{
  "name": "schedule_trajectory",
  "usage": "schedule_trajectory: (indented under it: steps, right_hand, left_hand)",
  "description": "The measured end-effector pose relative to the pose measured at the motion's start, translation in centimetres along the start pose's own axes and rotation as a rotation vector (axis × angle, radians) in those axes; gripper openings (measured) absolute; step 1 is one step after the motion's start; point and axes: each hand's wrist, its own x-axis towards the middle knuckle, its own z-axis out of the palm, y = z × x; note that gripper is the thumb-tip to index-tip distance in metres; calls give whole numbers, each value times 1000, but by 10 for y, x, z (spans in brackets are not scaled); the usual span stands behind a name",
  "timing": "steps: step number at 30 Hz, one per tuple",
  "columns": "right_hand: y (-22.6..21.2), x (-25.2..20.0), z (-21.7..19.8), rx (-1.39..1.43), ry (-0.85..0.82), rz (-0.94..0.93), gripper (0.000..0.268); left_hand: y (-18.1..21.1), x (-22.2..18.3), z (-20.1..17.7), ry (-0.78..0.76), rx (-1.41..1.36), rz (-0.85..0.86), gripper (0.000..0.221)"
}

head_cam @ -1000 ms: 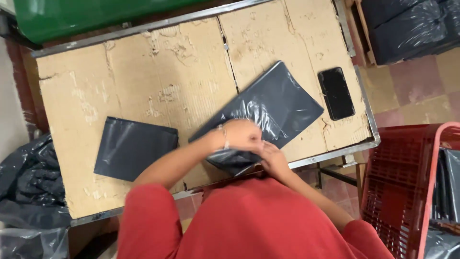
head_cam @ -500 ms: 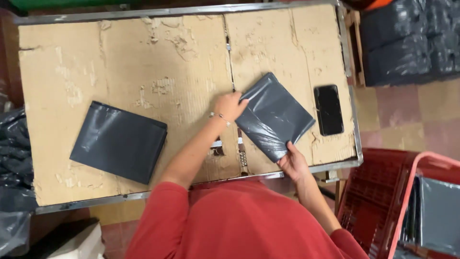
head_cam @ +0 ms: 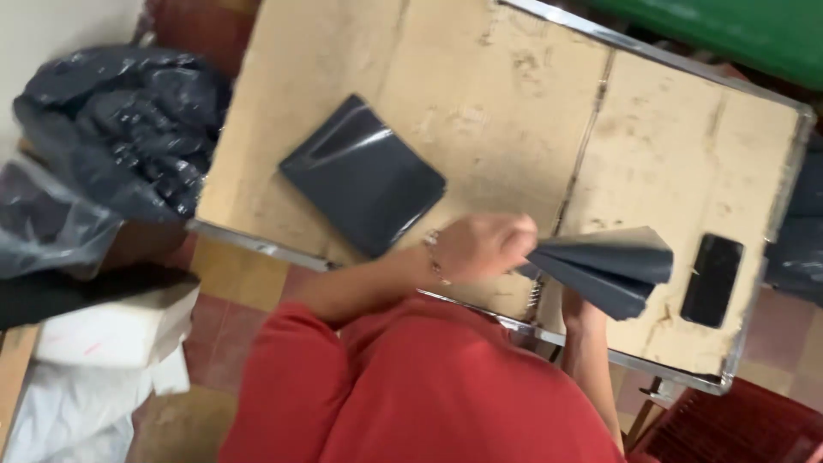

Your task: Folding plastic bags coming off a conveyor belt and placing them into a storage crate

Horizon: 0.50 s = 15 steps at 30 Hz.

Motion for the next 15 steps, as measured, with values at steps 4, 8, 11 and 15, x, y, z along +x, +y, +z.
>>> schedule_trajectory:
  steps: [4, 8, 11, 15]
  right_hand:
    - [33, -3, 111, 16, -213, -10, 23]
    - [74, -17, 203, 32, -417, -43, 24]
    - [95, -37, 239, -13, -430, -32, 20]
    - [81, -64, 262, -59, -385, 12, 22]
  left_hand:
    - [-109, -38, -125, 20, 253, -107, 33]
    - [-204, -103, -189, -195, 577, -433, 38]
    - [-236, -147, -193, -346, 504, -587, 39]
    - [-251, -165, -176, -446, 346, -759, 40]
